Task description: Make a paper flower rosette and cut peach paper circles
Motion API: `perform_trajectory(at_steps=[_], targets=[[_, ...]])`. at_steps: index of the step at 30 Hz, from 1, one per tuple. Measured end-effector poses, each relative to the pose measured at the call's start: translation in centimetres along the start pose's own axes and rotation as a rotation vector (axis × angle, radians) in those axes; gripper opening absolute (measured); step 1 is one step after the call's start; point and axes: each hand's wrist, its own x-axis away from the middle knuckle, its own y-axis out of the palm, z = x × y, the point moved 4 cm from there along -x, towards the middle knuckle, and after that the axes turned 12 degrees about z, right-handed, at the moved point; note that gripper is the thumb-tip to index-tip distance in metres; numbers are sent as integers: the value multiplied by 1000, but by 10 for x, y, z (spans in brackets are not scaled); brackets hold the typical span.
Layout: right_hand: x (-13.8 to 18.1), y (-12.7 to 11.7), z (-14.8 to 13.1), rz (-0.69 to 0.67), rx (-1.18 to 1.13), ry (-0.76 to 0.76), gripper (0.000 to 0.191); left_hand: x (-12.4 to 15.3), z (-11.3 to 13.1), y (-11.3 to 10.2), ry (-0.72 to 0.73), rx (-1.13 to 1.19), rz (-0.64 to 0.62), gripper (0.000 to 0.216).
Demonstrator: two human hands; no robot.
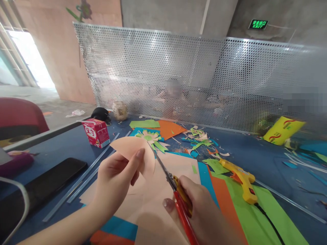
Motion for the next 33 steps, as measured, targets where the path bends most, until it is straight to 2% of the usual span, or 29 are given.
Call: perform_trajectory(at_steps=[7, 19, 33], targets=[[1, 3, 5, 69, -28, -43, 26, 1, 0, -2, 0, -51, 10, 30], [1, 2, 4, 27, -21, 7, 25, 0, 0, -1, 21, -87, 6, 30], [0, -1, -3, 58, 46, -61, 29, -1, -1, -1, 27, -96, -1, 30]])
